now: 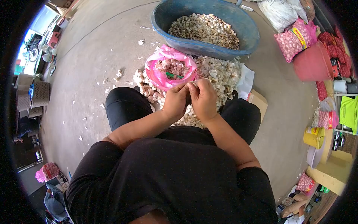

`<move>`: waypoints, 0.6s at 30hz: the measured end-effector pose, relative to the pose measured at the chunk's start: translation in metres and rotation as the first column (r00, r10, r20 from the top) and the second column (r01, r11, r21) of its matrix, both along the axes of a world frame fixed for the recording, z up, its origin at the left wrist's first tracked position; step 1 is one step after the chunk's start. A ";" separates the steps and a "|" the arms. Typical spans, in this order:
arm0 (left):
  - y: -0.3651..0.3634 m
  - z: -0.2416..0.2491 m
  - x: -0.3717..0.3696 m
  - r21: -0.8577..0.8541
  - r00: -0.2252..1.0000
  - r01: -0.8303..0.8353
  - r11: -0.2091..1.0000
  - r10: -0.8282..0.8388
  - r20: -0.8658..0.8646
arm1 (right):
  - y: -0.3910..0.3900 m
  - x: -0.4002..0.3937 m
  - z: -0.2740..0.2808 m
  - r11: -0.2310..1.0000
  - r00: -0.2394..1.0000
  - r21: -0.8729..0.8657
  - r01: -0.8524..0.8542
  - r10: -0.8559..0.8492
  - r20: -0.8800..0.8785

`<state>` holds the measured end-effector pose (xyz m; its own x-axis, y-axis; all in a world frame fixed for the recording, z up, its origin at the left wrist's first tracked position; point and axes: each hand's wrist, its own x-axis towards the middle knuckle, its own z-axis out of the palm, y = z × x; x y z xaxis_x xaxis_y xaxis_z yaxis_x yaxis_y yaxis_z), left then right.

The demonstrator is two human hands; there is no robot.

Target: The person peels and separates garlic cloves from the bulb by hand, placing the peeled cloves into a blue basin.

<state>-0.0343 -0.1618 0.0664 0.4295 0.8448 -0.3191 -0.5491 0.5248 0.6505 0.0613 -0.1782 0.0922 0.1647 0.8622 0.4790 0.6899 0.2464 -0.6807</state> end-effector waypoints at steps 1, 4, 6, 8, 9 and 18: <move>0.002 0.000 0.001 -0.038 1.000 -0.011 0.999 0.011 0.007 | 0.002 0.001 -0.002 1.000 1.000 -0.009 0.003 -0.003 -0.017; 0.009 0.006 0.004 -0.185 0.998 -0.049 0.982 0.054 0.018 | 0.008 0.002 -0.009 1.000 0.999 -0.001 -0.004 0.004 -0.053; 0.014 0.012 0.004 -0.334 0.995 -0.088 0.939 0.097 0.010 | 0.010 -0.002 -0.008 0.998 0.998 0.045 -0.035 0.038 -0.059; 0.020 0.003 0.000 -0.309 1.000 -0.022 0.951 0.025 0.005 | 0.011 -0.003 -0.007 0.996 0.960 -0.082 -0.027 0.003 -0.280; 0.024 -0.003 -0.004 -0.295 1.000 0.009 0.955 -0.009 0.003 | 0.012 -0.003 -0.006 0.989 0.924 -0.143 -0.036 -0.022 -0.382; 0.025 -0.018 -0.019 0.713 0.628 0.358 0.603 0.409 -0.662 | 0.022 0.026 -0.047 0.672 0.009 -0.583 -0.456 -0.652 -0.758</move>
